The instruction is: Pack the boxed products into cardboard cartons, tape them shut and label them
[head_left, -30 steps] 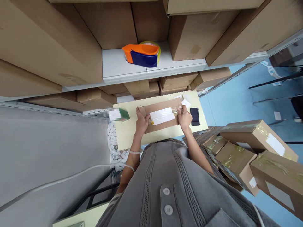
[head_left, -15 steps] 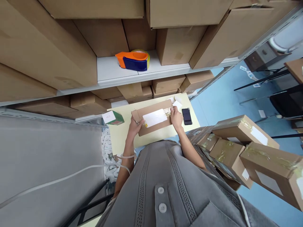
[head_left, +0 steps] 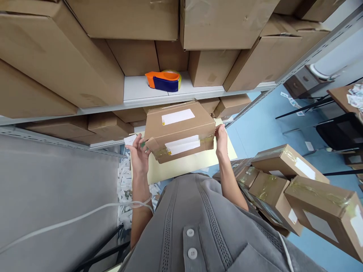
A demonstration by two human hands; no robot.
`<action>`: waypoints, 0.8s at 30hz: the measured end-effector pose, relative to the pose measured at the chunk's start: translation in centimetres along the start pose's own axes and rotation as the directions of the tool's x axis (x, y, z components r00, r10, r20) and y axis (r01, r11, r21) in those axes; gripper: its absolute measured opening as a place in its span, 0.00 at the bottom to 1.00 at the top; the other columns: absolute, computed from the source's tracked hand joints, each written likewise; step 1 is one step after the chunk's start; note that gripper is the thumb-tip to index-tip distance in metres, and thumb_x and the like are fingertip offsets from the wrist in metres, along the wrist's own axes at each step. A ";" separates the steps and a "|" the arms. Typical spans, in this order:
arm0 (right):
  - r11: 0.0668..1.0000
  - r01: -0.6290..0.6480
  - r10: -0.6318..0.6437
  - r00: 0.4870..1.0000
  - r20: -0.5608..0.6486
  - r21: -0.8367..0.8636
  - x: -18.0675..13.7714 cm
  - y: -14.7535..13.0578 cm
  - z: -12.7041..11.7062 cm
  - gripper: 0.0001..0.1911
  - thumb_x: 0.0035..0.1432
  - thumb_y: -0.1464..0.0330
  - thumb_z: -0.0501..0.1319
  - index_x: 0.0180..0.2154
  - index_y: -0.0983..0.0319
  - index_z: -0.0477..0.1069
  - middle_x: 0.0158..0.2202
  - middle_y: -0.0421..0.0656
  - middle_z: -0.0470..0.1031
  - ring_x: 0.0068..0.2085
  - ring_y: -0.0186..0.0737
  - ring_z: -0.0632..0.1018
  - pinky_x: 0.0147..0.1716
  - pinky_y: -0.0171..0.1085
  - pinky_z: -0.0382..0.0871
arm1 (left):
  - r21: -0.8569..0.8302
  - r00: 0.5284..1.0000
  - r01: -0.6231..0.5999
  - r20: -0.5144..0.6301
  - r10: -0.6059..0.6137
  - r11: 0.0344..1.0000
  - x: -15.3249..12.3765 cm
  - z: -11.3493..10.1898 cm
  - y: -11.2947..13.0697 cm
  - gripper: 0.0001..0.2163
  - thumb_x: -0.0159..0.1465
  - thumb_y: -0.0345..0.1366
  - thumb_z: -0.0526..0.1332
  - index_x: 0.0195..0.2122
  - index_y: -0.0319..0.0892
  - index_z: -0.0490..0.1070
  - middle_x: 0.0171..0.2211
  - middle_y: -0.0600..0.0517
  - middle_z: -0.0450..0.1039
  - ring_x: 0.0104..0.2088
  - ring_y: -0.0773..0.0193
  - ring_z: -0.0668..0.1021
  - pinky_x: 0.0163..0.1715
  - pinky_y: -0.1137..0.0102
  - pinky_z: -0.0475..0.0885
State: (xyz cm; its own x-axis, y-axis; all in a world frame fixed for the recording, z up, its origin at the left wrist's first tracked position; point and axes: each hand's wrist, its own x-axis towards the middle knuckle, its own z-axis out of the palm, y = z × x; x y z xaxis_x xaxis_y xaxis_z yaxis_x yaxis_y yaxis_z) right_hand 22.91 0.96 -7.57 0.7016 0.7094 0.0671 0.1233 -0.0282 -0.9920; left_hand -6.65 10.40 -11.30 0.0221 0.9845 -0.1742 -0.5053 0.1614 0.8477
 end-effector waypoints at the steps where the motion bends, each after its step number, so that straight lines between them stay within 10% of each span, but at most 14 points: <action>1: 0.998 -0.005 0.005 1.000 0.000 0.066 0.0 0.1 0.0 0.30 0.61 0.39 0.46 0.28 0.57 0.62 0.28 0.38 0.66 0.31 0.37 0.69 0.37 0.37 0.65 | -0.036 1.000 -0.019 -0.019 0.018 0.999 -0.1 0.0 0.2 0.29 0.63 0.65 0.51 0.47 0.48 0.77 0.42 0.48 0.77 0.33 0.68 0.78 0.31 0.74 0.73; 11: 0.984 0.168 -0.164 0.984 -0.072 0.056 -2.7 -1.2 -0.6 0.25 0.64 0.46 0.51 0.27 0.58 0.64 0.31 0.41 0.75 0.36 0.38 0.75 0.41 0.38 0.69 | -0.109 0.974 0.199 -0.087 -0.208 0.974 -1.7 -1.5 0.4 0.30 0.62 0.65 0.52 0.43 0.43 0.77 0.45 0.46 0.78 0.40 0.61 0.81 0.35 0.71 0.75; 18: 0.872 0.467 -0.454 0.884 -0.115 0.144 -4.6 -2.3 -0.4 0.23 0.64 0.49 0.53 0.27 0.58 0.71 0.41 0.48 0.81 0.48 0.51 0.81 0.52 0.53 0.69 | -0.141 0.826 0.562 0.047 -0.562 0.815 -3.1 -1.5 -0.3 0.36 0.66 0.63 0.43 0.49 0.37 0.75 0.40 0.41 0.81 0.45 0.48 0.81 0.42 0.58 0.78; 24: 0.899 0.330 -0.352 0.936 0.026 0.289 -2.5 -1.8 -1.2 0.34 0.66 0.46 0.46 0.16 0.58 0.68 0.32 0.46 0.82 0.44 0.51 0.82 0.53 0.54 0.70 | -0.241 0.884 0.426 -0.096 -0.458 0.872 -2.6 -1.6 -1.7 0.31 0.66 0.61 0.47 0.48 0.41 0.76 0.40 0.44 0.82 0.45 0.49 0.82 0.40 0.59 0.79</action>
State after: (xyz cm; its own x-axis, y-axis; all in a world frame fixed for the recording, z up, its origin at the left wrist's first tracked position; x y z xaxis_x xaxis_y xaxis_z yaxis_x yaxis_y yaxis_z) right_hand 21.71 -1.61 -5.81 0.5949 0.6920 0.4088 0.1391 0.4123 -0.9004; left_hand -7.28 7.50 -13.09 0.1683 0.7896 -0.5901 -0.6388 0.5433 0.5448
